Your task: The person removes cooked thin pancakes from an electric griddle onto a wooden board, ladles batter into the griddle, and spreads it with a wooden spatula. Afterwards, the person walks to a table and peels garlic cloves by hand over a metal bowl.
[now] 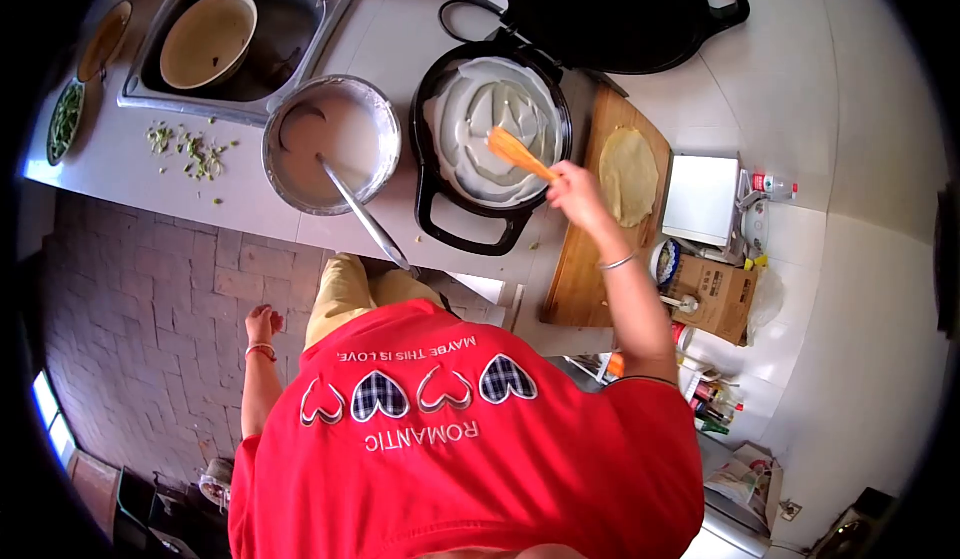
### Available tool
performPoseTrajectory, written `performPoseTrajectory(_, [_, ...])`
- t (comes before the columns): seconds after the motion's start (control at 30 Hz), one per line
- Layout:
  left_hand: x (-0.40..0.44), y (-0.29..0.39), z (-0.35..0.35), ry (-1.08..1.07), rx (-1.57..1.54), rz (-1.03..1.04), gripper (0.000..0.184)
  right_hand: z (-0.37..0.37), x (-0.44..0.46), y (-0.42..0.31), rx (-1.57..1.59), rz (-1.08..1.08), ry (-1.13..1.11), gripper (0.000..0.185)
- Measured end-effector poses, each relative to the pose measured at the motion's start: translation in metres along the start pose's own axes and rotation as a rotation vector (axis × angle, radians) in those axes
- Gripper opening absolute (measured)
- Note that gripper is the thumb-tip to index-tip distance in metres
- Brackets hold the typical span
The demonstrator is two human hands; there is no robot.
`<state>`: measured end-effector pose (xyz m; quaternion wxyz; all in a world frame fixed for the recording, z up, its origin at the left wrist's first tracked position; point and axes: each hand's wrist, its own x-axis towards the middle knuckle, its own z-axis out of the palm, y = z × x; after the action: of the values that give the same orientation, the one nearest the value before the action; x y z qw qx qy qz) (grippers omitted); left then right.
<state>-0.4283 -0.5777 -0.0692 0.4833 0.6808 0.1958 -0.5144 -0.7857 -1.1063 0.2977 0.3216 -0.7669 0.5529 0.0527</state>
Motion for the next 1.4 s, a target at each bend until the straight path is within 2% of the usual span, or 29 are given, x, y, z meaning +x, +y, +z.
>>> performPoseTrajectory(0.07, [-0.004, 0.005, 0.004, 0.032, -0.012, -0.005, 0.015, -0.037, 0.005, -0.009, -0.681, -0.248, 0.123, 0.013])
performPoseTrajectory(0.13, [-0.007, 0.006, 0.004, 0.041, -0.016, -0.007, 0.015, -0.063, 0.02, -0.02, -0.908, -0.354, 0.008, 0.018])
performPoseTrajectory(0.27, [-0.023, 0.0, 0.001, 0.043, -0.041, 0.007, 0.015, -0.073, 0.057, -0.039, -1.071, -0.698, -0.13, 0.014])
performPoseTrajectory(0.3, [-0.029, -0.001, 0.001, 0.063, -0.042, 0.0, 0.015, -0.067, 0.07, -0.04, -1.057, -0.782, -0.093, 0.016])
performPoseTrajectory(0.4, [-0.043, -0.017, -0.004, 0.114, -0.047, -0.012, 0.016, -0.052, 0.108, -0.059, -1.138, -0.913, -0.172, 0.015])
performPoseTrajectory(0.43, [-0.046, -0.028, -0.01, 0.124, -0.057, -0.009, 0.016, -0.047, 0.119, -0.063, -1.106, -1.037, -0.124, 0.013])
performPoseTrajectory(0.53, [-0.063, -0.057, -0.015, 0.192, -0.134, -0.046, 0.015, -0.029, 0.155, -0.087, -1.241, -1.085, -0.207, 0.011])
performPoseTrajectory(0.57, [-0.068, -0.069, -0.018, 0.198, -0.158, -0.048, 0.015, -0.026, 0.166, -0.102, -1.29, -1.023, -0.272, 0.01])
performPoseTrajectory(0.67, [-0.088, -0.098, -0.014, 0.249, -0.192, -0.089, 0.014, -0.019, 0.197, -0.14, -1.463, -1.038, -0.238, 0.013])
performPoseTrajectory(0.73, [-0.098, -0.116, -0.01, 0.274, -0.226, -0.113, 0.014, -0.015, 0.203, -0.179, -1.487, -0.967, -0.281, 0.012])
performPoseTrajectory(0.97, [-0.123, -0.147, 0.027, 0.305, -0.281, -0.173, 0.013, -0.009, 0.235, -0.234, -1.525, -1.133, -0.134, 0.009])
performPoseTrajectory(1.07, [-0.119, -0.144, 0.04, 0.3, -0.281, -0.174, 0.014, -0.021, 0.228, -0.239, -1.542, -1.124, -0.15, 0.008])
performPoseTrajectory(1.13, [-0.113, -0.142, 0.042, 0.289, -0.287, -0.154, 0.015, -0.027, 0.22, -0.224, -1.481, -1.253, -0.107, 0.009])
performPoseTrajectory(1.2, [-0.103, -0.134, 0.045, 0.27, -0.292, -0.124, 0.015, -0.026, 0.198, -0.204, -1.467, -1.312, -0.166, 0.011])
performPoseTrajectory(1.33, [-0.09, -0.112, 0.051, 0.279, -0.288, -0.082, 0.015, -0.001, 0.169, -0.164, -1.448, -1.268, -0.456, 0.01])
performPoseTrajectory(1.4, [-0.091, -0.101, 0.054, 0.284, -0.294, -0.074, 0.015, 0.009, 0.177, -0.158, -1.467, -1.25, -0.492, 0.01])
